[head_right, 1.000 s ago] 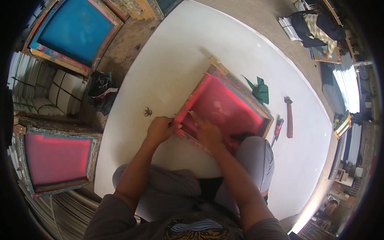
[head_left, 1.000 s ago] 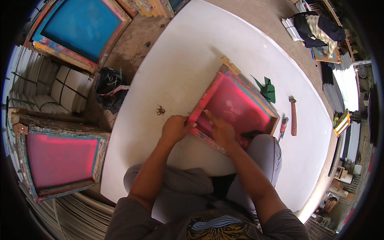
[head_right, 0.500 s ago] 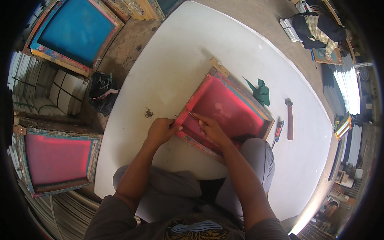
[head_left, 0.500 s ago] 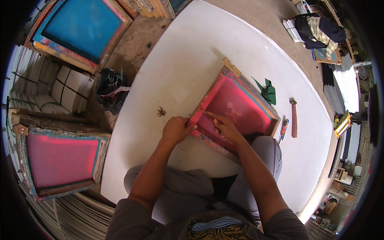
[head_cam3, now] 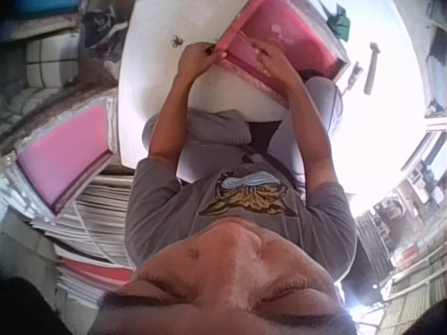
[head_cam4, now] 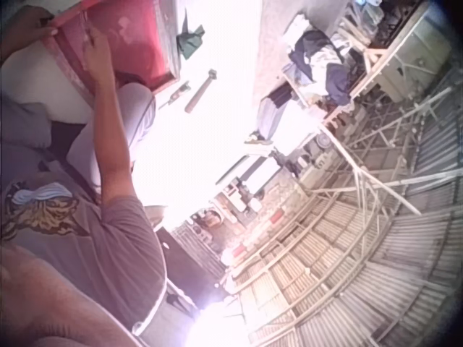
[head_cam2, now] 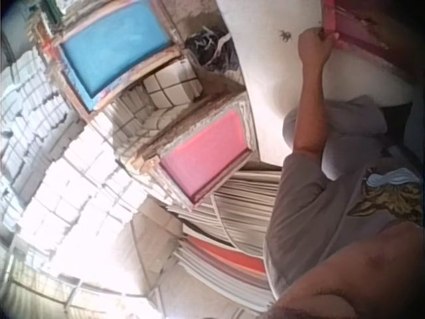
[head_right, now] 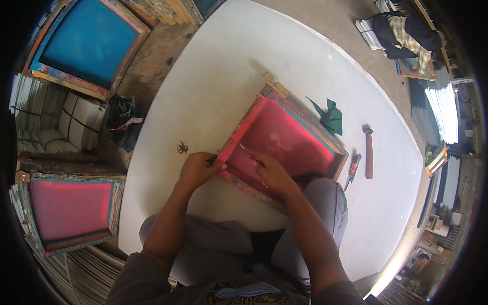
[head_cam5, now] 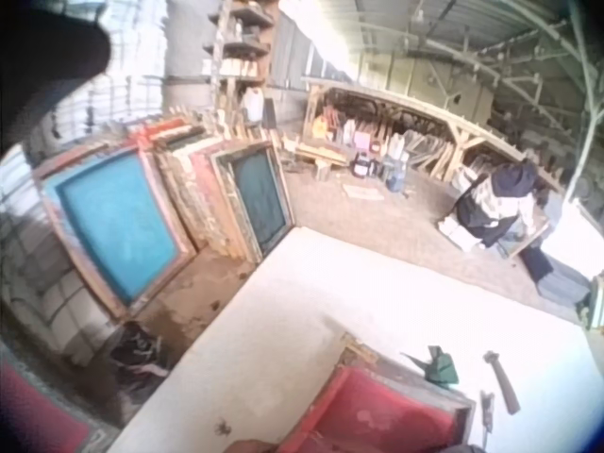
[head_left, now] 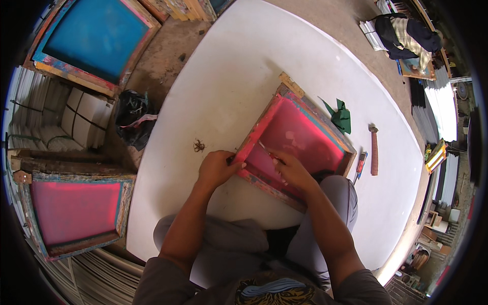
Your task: The person sits on the floor and uses pliers to remove staples from the edge of a pink screen printing frame. They then use a screwdriver to adjust or tighten screws on the frame's corner joints.
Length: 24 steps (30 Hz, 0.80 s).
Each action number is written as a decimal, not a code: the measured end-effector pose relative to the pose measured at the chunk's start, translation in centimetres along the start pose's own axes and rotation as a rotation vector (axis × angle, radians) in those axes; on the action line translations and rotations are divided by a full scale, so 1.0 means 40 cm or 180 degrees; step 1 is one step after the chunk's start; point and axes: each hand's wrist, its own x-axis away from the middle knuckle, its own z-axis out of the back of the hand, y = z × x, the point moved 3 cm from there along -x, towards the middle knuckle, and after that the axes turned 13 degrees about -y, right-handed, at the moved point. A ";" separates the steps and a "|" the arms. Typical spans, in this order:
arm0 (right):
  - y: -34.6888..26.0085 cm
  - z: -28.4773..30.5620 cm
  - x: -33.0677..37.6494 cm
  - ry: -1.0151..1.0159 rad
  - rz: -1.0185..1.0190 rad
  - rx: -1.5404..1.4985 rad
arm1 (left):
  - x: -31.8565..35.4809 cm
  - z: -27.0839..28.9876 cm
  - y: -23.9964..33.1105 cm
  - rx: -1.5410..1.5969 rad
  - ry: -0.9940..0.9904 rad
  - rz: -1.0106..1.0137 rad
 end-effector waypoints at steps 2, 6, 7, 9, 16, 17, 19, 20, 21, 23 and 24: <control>-0.024 0.008 0.011 0.0326 0.0093 0.0798 | -0.003 -0.003 -0.012 0.0000 0.0055 -0.0052; -0.068 -0.007 0.002 0.0609 0.0261 0.1752 | -0.003 0.001 -0.009 0.0115 0.0073 -0.0097; -0.056 -0.011 -0.003 0.0696 0.0403 0.1953 | -0.008 -0.003 -0.011 0.0121 0.0045 -0.0104; -0.090 -0.005 -0.008 0.0697 -0.0051 0.2093 | -0.009 -0.004 -0.024 0.0147 0.0034 -0.0072; -0.072 -0.003 -0.008 0.0603 0.0017 0.2105 | -0.003 0.002 -0.007 0.0124 0.0042 -0.0067; -0.086 -0.003 -0.006 0.0526 -0.0072 0.2069 | -0.002 0.002 -0.006 0.0134 0.0054 -0.0054; -0.122 -0.003 0.002 0.0371 -0.0249 0.1995 | 0.002 0.001 -0.009 0.0157 0.0077 -0.0039; -0.121 -0.004 0.002 0.0417 -0.0207 0.2041 | 0.002 0.002 -0.009 0.0165 0.0087 -0.0048; -0.114 -0.007 0.003 0.0462 -0.0164 0.2087 | 0.003 0.002 -0.009 0.0173 0.0098 -0.0056; -0.110 -0.014 0.006 0.0510 -0.0154 0.2104 | 0.002 -0.001 -0.012 0.0197 0.0136 -0.0103; -0.110 -0.018 0.006 0.0513 -0.0186 0.2074 | 0.003 -0.002 -0.013 0.0207 0.0155 -0.0123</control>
